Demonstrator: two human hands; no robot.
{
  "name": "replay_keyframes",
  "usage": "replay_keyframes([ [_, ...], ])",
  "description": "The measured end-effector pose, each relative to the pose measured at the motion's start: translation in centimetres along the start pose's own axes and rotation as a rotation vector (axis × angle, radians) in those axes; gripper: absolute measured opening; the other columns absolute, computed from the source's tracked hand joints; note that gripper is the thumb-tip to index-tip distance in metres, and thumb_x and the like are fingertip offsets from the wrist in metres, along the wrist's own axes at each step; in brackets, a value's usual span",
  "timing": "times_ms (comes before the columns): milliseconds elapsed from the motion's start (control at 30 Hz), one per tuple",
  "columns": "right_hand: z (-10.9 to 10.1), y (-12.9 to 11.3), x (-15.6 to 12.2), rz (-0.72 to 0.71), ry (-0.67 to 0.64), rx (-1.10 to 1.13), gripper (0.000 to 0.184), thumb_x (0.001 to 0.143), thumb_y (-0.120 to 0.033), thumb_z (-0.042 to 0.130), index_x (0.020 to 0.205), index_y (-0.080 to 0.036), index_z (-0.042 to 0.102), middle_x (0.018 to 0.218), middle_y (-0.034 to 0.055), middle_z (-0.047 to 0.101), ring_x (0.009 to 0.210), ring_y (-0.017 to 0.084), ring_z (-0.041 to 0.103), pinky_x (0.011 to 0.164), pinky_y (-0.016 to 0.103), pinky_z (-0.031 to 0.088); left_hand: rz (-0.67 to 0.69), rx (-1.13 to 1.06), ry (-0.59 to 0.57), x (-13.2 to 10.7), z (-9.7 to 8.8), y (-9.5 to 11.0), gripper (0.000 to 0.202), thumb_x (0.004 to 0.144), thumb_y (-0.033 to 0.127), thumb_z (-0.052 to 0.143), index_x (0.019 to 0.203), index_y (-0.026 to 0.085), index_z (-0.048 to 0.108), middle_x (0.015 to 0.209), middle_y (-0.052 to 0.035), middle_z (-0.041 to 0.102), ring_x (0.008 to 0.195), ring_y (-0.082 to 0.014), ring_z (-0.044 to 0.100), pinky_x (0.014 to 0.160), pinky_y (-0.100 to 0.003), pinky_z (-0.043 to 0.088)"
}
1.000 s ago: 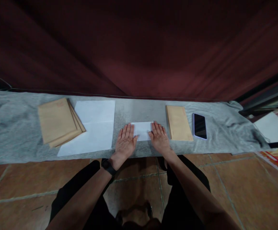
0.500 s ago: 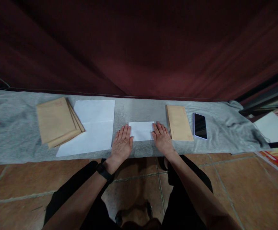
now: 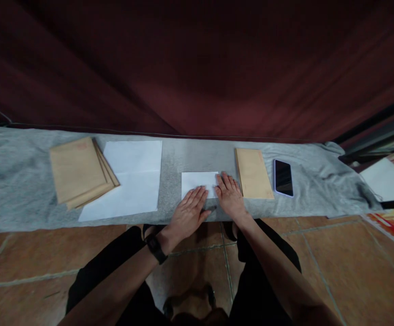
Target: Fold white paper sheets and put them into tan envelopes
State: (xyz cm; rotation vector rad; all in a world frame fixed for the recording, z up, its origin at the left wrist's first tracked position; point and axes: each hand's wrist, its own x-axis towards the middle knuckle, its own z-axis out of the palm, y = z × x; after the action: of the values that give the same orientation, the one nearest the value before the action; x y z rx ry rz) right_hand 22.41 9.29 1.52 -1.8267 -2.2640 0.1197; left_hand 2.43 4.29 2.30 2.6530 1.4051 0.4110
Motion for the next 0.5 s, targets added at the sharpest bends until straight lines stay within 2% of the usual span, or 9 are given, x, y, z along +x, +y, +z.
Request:
replay_keyframes([
  [100, -0.3, -0.8, -0.4, -0.026, 0.004, 0.047, 0.056, 0.108, -0.037, 0.033, 0.158, -0.011, 0.037, 0.166, 0.0151, 0.032, 0.152, 0.030, 0.035, 0.125, 0.052, 0.027, -0.001, 0.030, -0.008, -0.3, 0.2, 0.1, 0.065, 0.104, 0.046, 0.041, 0.156, 0.008, 0.035, 0.165, -0.0170, 0.033, 0.156, -0.0259, 0.024, 0.128, -0.046, 0.025],
  [167, -0.3, -1.8, -1.0, -0.122, -0.023, 0.105, 0.057, 0.109, -0.037, 0.029, 0.159, -0.010, 0.034, 0.167, 0.0136, 0.030, 0.154, 0.027, 0.031, 0.127, 0.048, 0.026, -0.001, 0.034, -0.018, -0.4, 0.3, 0.1, 0.063, 0.104, 0.043, 0.042, 0.155, 0.007, 0.037, 0.164, -0.0183, 0.034, 0.156, -0.0259, 0.025, 0.128, -0.046, 0.025],
  [233, -0.3, -2.9, -1.8, -0.260, -0.082, 0.164, 0.058, 0.109, -0.038, 0.027, 0.161, -0.013, 0.030, 0.168, 0.0109, 0.028, 0.155, 0.022, 0.027, 0.128, 0.044, 0.027, 0.002, 0.038, -0.033, -0.4, 0.3, 0.0, 0.061, 0.103, 0.035, 0.040, 0.154, 0.003, 0.037, 0.162, -0.0211, 0.036, 0.155, -0.0261, 0.027, 0.128, -0.047, 0.025],
  [300, -0.2, -3.7, -2.6, -0.338, -0.126, 0.197, 0.060, 0.109, -0.042, 0.028, 0.163, -0.016, 0.024, 0.169, 0.0098, 0.026, 0.156, 0.021, 0.025, 0.128, 0.043, 0.026, 0.006, 0.042, -0.048, -0.5, 0.3, -0.1, 0.060, 0.101, 0.028, 0.038, 0.154, 0.000, 0.037, 0.161, -0.0230, 0.038, 0.155, -0.0257, 0.028, 0.128, -0.046, 0.025],
  [400, 0.0, -3.8, -3.3, -0.313, -0.128, 0.194, 0.063, 0.108, -0.046, 0.029, 0.164, -0.016, 0.021, 0.169, 0.0106, 0.025, 0.156, 0.021, 0.024, 0.129, 0.044, 0.025, 0.002, 0.044, -0.049, -0.6, 0.2, -0.1, 0.059, 0.102, 0.026, 0.036, 0.156, 0.002, 0.034, 0.163, -0.0201, 0.036, 0.155, -0.0239, 0.026, 0.129, -0.045, 0.023],
  [500, 0.1, -2.9, -3.5, -0.271, -0.104, 0.160, 0.063, 0.108, -0.046, 0.030, 0.162, -0.012, 0.026, 0.168, 0.0129, 0.028, 0.157, 0.022, 0.024, 0.129, 0.045, 0.023, -0.019, 0.041, -0.033, -0.8, 0.1, -0.2, 0.060, 0.104, 0.033, 0.036, 0.159, 0.006, 0.030, 0.165, -0.0169, 0.032, 0.156, -0.0234, 0.023, 0.129, -0.045, 0.023],
])
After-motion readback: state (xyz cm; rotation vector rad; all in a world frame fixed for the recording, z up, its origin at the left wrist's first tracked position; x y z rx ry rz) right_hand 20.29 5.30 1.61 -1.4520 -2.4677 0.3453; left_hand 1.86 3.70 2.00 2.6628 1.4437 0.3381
